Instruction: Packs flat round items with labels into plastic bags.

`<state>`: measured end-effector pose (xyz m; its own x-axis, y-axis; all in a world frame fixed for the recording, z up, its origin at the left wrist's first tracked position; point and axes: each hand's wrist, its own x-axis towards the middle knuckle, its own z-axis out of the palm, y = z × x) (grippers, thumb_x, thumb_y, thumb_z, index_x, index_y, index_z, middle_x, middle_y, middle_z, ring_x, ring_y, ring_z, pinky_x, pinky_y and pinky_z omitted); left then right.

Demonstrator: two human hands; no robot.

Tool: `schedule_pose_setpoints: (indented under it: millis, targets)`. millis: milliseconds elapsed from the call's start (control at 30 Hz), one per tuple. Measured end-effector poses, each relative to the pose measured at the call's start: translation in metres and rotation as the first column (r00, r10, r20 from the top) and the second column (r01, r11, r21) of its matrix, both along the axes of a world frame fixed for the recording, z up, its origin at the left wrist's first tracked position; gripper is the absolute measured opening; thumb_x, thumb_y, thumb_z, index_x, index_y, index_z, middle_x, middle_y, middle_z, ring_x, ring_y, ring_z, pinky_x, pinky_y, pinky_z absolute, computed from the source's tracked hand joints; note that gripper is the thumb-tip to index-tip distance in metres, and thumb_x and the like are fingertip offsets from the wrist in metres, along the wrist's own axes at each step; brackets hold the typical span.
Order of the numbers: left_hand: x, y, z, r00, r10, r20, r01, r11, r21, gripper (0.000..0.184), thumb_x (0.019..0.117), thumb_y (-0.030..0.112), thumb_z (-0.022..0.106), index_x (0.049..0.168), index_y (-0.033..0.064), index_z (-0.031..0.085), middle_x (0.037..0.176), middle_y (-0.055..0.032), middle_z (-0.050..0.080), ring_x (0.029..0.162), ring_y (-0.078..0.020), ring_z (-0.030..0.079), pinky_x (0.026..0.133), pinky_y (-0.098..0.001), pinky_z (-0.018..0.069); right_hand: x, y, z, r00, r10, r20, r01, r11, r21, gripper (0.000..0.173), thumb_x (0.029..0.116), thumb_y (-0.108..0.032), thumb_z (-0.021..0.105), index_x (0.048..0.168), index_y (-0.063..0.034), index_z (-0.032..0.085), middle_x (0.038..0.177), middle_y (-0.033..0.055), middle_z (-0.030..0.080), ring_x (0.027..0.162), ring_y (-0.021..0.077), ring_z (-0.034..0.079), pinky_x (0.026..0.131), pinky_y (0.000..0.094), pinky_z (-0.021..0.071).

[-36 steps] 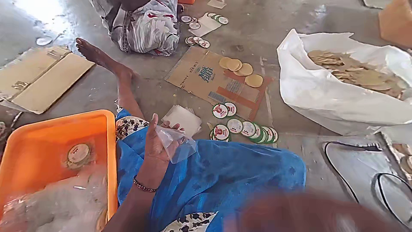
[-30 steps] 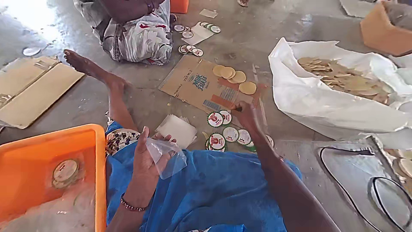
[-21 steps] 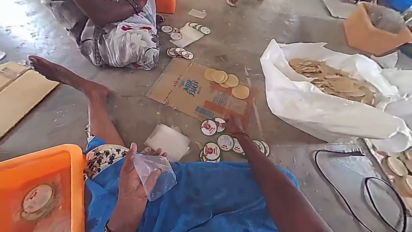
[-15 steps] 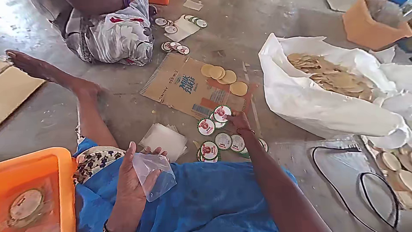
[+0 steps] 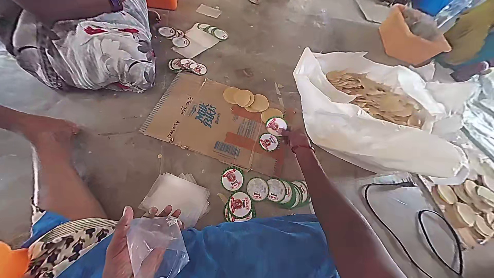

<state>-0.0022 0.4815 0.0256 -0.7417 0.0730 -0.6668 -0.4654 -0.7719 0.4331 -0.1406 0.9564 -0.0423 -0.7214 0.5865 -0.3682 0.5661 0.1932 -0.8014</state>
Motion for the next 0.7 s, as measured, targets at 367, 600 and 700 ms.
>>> schedule_pose_setpoints:
  millis: [367, 600, 700]
  targets:
    - [-0.018, 0.019, -0.011, 0.995, -0.079, 0.054, 0.079, 0.997, 0.006, 0.053, 0.1026, 0.06, 0.041, 0.097, 0.0157, 0.069, 0.101, -0.0132, 0.075, 0.095, -0.0338, 0.074, 0.078, -0.0504, 0.0622, -0.06, 0.049, -0.019, 0.997, 0.07, -0.035, -0.06, 0.971, 0.23, 0.04, 0.0906, -0.015, 0.075, 0.124, 0.0039, 0.063, 0.111, 0.0221, 0.067, 0.091, 0.0294, 0.064, 0.082, 0.0486, 0.0537]
    - [-0.028, 0.019, -0.014, 0.996, -0.076, 0.035, 0.075, 0.996, 0.04, 0.05, 0.099, 0.059, 0.051, 0.099, 0.0141, 0.072, 0.105, -0.0142, 0.074, 0.099, -0.034, 0.073, 0.082, -0.0523, 0.0613, -0.114, 0.046, -0.007, 0.907, 0.242, 0.345, -0.397, 0.764, 0.508, 0.063, 0.0881, -0.031, 0.078, 0.138, 0.002, 0.058, 0.132, 0.0316, 0.06, 0.128, 0.0487, 0.055, 0.106, 0.0667, 0.042]
    - [-0.03, 0.021, -0.016, 0.996, -0.087, 0.028, 0.085, 0.995, 0.055, 0.048, 0.0983, 0.058, 0.053, 0.098, 0.0139, 0.072, 0.105, -0.0138, 0.074, 0.1, -0.0335, 0.073, 0.082, -0.0523, 0.0612, -0.123, 0.046, -0.009, 0.829, 0.316, 0.462, -0.537, 0.681, 0.498, 0.059, 0.0843, -0.03, 0.083, 0.127, 0.0044, 0.063, 0.127, 0.032, 0.062, 0.124, 0.0488, 0.057, 0.102, 0.0677, 0.0436]
